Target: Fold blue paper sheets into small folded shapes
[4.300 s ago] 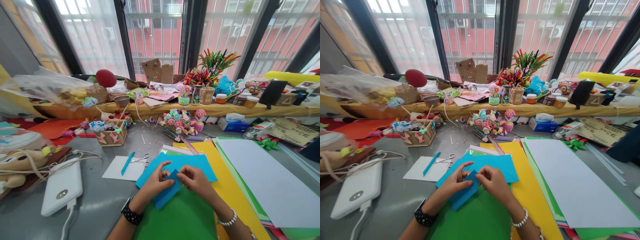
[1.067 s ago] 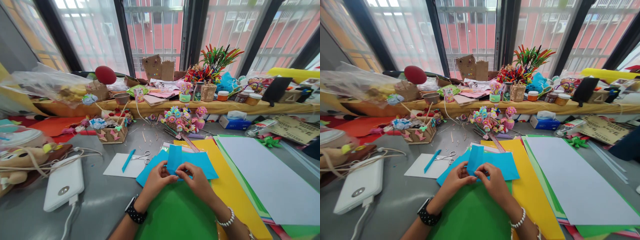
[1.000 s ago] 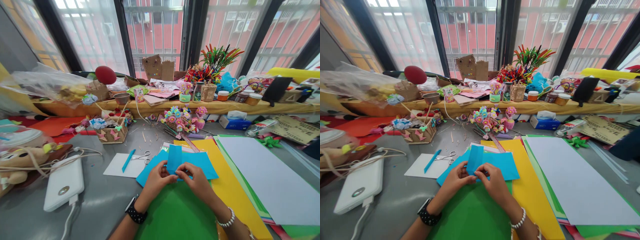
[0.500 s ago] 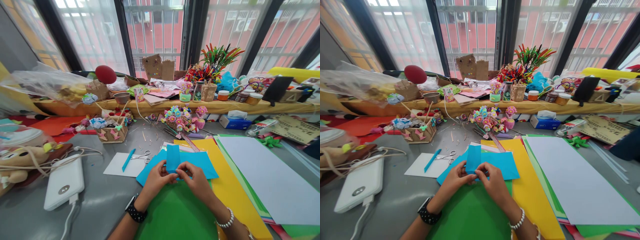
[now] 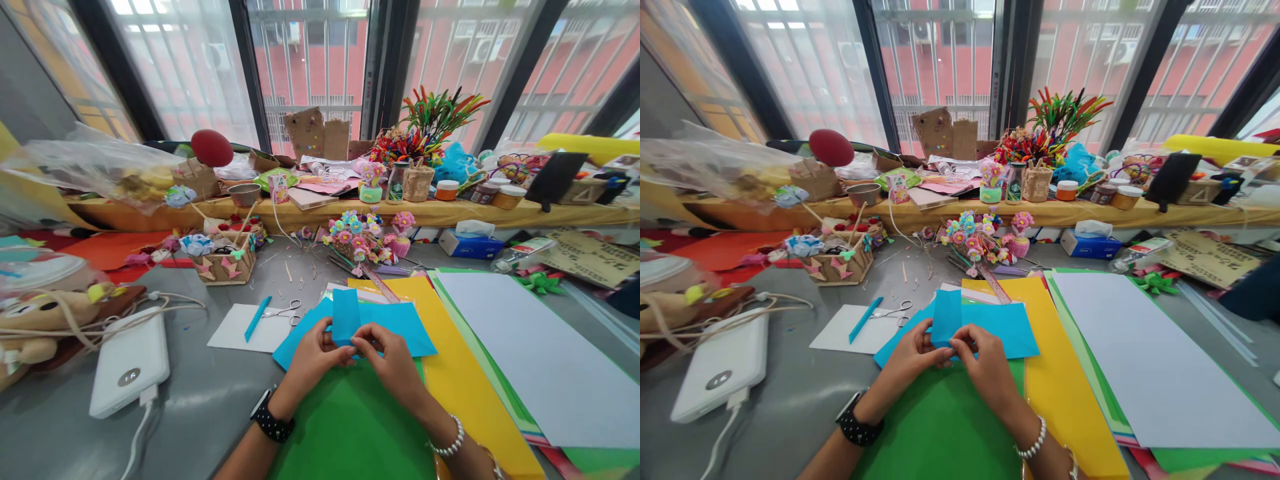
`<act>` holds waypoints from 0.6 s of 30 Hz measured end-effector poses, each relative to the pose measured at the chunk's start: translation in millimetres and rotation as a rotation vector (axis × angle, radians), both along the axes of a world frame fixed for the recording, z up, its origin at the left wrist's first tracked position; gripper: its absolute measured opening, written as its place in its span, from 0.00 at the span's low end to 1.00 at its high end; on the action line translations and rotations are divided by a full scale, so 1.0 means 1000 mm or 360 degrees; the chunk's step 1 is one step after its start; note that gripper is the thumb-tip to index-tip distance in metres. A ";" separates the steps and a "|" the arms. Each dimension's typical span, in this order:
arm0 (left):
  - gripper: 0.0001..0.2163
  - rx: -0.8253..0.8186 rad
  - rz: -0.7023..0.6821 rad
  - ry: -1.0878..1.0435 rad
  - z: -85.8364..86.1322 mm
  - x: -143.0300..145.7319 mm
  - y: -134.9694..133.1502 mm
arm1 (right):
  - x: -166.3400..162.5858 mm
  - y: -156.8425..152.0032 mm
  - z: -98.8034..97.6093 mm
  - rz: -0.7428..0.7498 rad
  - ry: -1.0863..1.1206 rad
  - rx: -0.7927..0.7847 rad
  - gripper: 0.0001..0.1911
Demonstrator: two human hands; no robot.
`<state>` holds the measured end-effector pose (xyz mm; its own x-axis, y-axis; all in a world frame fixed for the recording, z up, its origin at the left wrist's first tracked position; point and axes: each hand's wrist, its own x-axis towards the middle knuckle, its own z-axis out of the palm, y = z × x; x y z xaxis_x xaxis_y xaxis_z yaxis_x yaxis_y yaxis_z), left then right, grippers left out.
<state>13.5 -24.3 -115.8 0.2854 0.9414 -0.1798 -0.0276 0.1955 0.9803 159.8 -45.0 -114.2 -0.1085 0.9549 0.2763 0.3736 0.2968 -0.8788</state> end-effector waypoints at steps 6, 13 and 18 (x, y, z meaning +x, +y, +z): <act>0.29 -0.0007 -0.0021 -0.0051 -0.006 -0.001 0.001 | 0.000 0.000 0.000 -0.0045 0.0001 0.0010 0.08; 0.31 -0.0015 0.0006 -0.0018 -0.005 0.000 0.002 | 0.000 0.000 -0.001 -0.0049 0.0006 0.0043 0.06; 0.29 -0.0013 -0.0029 -0.0022 -0.006 0.000 0.001 | 0.002 0.001 -0.001 -0.0071 0.0021 0.0050 0.06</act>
